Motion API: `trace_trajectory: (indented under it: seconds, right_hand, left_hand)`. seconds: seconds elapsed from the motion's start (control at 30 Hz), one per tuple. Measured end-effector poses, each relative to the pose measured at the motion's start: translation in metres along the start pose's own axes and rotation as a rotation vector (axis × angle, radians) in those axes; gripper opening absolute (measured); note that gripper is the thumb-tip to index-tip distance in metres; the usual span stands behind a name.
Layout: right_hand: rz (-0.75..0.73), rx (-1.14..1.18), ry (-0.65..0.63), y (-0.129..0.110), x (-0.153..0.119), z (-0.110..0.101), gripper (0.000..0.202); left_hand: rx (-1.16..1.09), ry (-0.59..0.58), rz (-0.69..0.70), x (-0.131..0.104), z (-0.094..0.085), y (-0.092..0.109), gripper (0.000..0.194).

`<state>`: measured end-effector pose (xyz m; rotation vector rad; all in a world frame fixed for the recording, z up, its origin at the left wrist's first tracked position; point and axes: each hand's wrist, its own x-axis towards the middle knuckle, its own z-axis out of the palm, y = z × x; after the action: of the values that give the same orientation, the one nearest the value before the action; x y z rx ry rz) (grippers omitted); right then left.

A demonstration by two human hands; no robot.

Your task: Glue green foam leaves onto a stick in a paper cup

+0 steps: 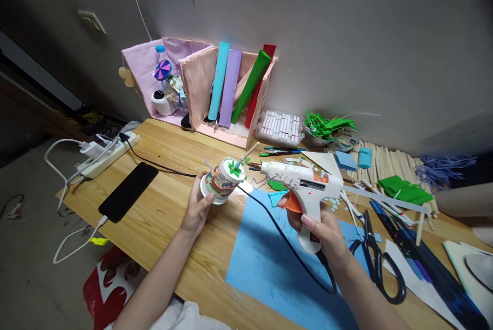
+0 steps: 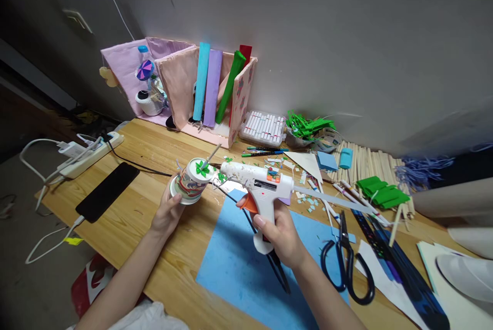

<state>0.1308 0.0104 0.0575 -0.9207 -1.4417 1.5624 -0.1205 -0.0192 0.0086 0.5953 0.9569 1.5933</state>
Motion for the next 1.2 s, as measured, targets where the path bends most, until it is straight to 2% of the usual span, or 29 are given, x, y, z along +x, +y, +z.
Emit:
trace_trajectory:
  seconds: [0.23, 0.43, 0.5, 0.6, 0.7, 0.77, 0.87, 0.97, 1.1, 1.2]
  right_hand:
    - [0.025, -0.007, -0.026, 0.002, 0.001, 0.0, 0.043]
    - [0.044, -0.041, 0.0, 0.001, 0.003, 0.002, 0.045]
    - [0.045, -0.042, 0.029, 0.0, 0.003, 0.005, 0.044]
    - [-0.006, 0.022, 0.043, -0.001, 0.001, 0.011, 0.044]
    - [-0.067, 0.099, 0.003, -0.004, 0.0, 0.02, 0.048]
    - [-0.087, 0.121, -0.028, -0.009, 0.004, 0.028, 0.049]
    - [-0.115, 0.127, -0.086, -0.016, 0.022, 0.048, 0.047]
    - [-0.15, 0.095, -0.205, -0.013, 0.056, 0.079, 0.044]
    - [-0.119, -0.12, -0.253, 0.019, 0.11, 0.133, 0.033]
    - [-0.091, -0.216, -0.255, 0.049, 0.141, 0.17, 0.031]
  left_hand:
    - [0.167, -0.034, 0.199, 0.003, 0.001, -0.001, 0.063]
    - [0.29, -0.001, 0.366, 0.002, 0.004, -0.003, 0.063]
    - [0.273, 0.038, 0.361, 0.001, 0.004, -0.002, 0.061]
    - [0.13, 0.13, 0.267, 0.003, 0.0, 0.004, 0.054]
    - [-0.03, 0.245, 0.191, 0.005, -0.01, 0.018, 0.048]
    - [-0.052, 0.293, 0.21, 0.005, -0.019, 0.03, 0.045]
    - [-0.005, 0.292, 0.267, -0.003, -0.031, 0.049, 0.046]
    - [0.027, 0.301, 0.31, -0.018, -0.04, 0.069, 0.049]
    - [0.056, 0.319, 0.395, -0.042, -0.045, 0.094, 0.058]
    - [0.096, 0.343, 0.376, -0.06, -0.047, 0.106, 0.057]
